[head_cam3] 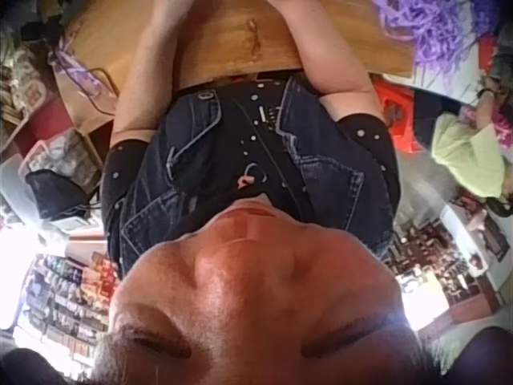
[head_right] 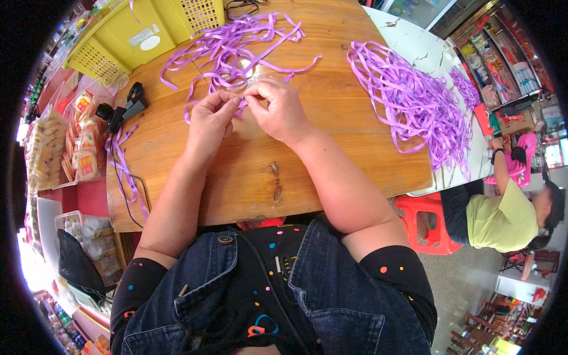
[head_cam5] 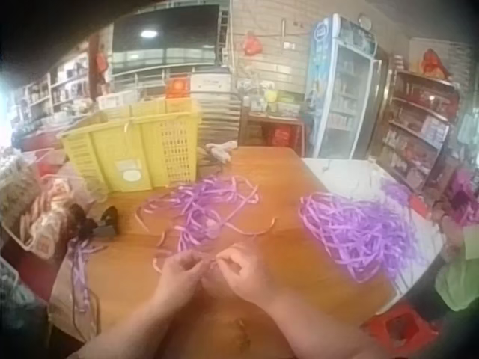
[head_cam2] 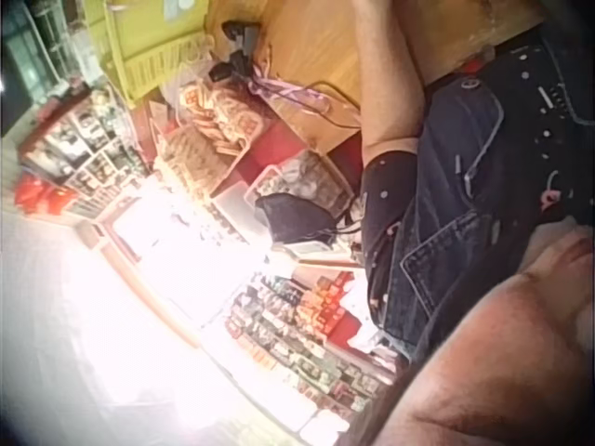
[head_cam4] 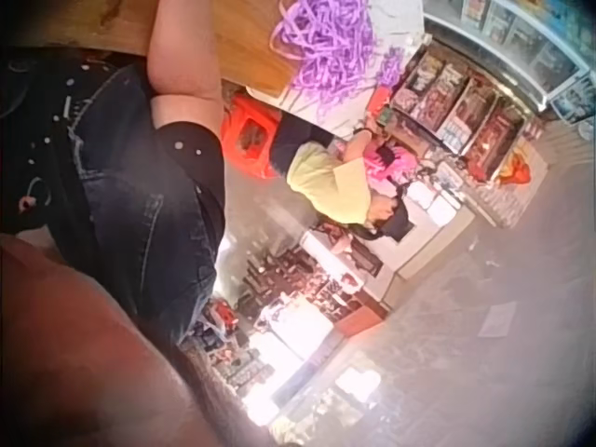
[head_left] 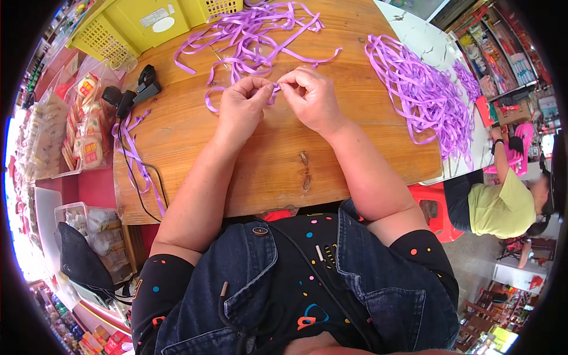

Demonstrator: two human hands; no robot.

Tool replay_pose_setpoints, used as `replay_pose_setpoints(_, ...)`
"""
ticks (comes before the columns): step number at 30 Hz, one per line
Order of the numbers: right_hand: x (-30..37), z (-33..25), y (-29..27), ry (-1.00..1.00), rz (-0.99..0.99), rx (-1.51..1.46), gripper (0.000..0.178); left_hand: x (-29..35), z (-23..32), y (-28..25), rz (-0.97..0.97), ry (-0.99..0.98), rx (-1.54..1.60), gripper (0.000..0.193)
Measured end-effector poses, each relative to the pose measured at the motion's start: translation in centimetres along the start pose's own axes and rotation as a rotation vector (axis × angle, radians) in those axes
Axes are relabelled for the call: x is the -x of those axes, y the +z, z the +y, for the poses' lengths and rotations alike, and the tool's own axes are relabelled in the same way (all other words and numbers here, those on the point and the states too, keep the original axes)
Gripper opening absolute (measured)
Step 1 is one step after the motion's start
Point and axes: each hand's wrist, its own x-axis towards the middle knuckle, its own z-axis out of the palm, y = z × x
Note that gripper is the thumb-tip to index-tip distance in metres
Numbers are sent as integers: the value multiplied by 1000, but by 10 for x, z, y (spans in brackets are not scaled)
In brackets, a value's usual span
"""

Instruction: The person ties purple plastic ribbons into knots or onto small items by hand at a wooden table.

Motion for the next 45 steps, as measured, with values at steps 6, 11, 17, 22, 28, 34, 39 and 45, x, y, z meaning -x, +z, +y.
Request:
replay_pose_setpoints(6, 1, -1, 2, -22, 0, -23, 3, 0, -2, 0, 36, 51, -17, 11)
replay_pose_setpoints(11, 0, -1, 1, -26, 0, -24, 2, 0, 2, 2, 69, 17, -50, 11)
replay_pose_setpoints(17, 0, -1, -1, -28, -11, -26, 2, -1, 2, 3, 91, 22, -100, 13)
replay_pose_setpoints(22, 0, -2, -5, -30, -19, -37, 2, 1, 5, 2, 74, 35, -70, 14)
replay_pose_setpoints(28, -2, -3, -8, -17, -38, -12, 3, -1, 5, -2, 88, -14, -77, 14)
replay_pose_setpoints(34, 0, -8, -4, 93, -30, -190, 12, -1, 3, -2, 95, -34, -62, 12)
replay_pose_setpoints(39, 0, 1, 0, -76, -77, 19, 11, -8, -17, -2, 49, 134, -120, 13)
replay_pose_setpoints(45, -1, -9, -5, 22, -92, 114, 7, -3, -10, 4, 21, 175, -183, 10)
